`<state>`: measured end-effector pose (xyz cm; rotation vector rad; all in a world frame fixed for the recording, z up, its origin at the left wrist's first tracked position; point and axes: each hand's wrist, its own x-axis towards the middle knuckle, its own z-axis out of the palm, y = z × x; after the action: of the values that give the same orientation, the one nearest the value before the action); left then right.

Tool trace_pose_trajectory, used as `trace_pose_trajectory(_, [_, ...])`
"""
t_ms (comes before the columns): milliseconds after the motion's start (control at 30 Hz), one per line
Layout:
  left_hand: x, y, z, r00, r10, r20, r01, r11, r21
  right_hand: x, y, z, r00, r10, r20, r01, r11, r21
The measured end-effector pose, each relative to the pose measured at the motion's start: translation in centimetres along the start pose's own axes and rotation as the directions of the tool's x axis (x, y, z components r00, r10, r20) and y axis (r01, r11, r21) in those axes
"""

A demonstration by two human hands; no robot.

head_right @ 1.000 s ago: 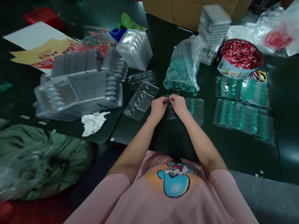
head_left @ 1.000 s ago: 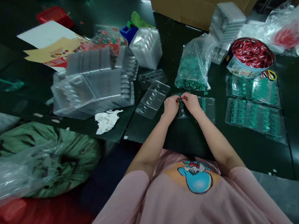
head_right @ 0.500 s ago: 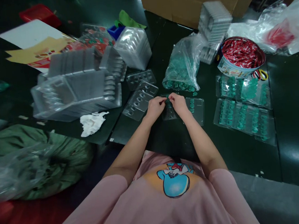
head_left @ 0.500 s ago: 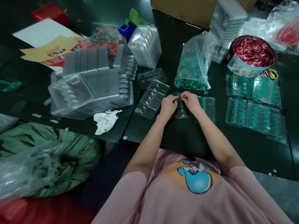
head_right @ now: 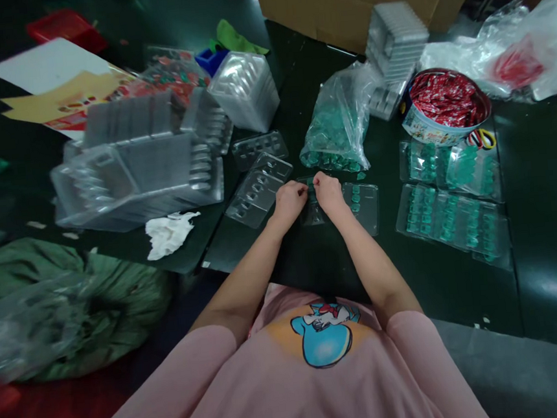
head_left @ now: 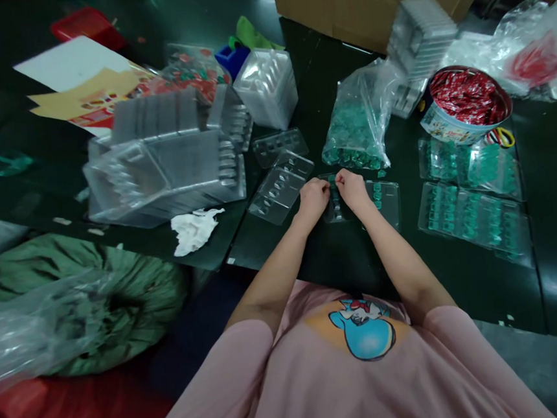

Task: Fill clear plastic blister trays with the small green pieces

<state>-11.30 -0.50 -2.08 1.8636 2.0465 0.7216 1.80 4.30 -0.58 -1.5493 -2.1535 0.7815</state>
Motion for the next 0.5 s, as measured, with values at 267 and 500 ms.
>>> trace_pose_trajectory(267, [1.0, 0.5, -1.4, 0.969, 0.234, 0.082, -0.225, 0.969, -0.099, 0.1, 2.6, -4.4, 0.996, -0.043, -0.077, 0.036, 0.995, -0.094])
trace_pose_trajectory(500, [2.3, 0.8, -1.2, 0.942, 0.254, 0.219, -0.251, 0.967, -0.043, 1.7, 7.5, -8.0, 0.990, 0.131, -0.056, -0.143, 0.896, -0.420])
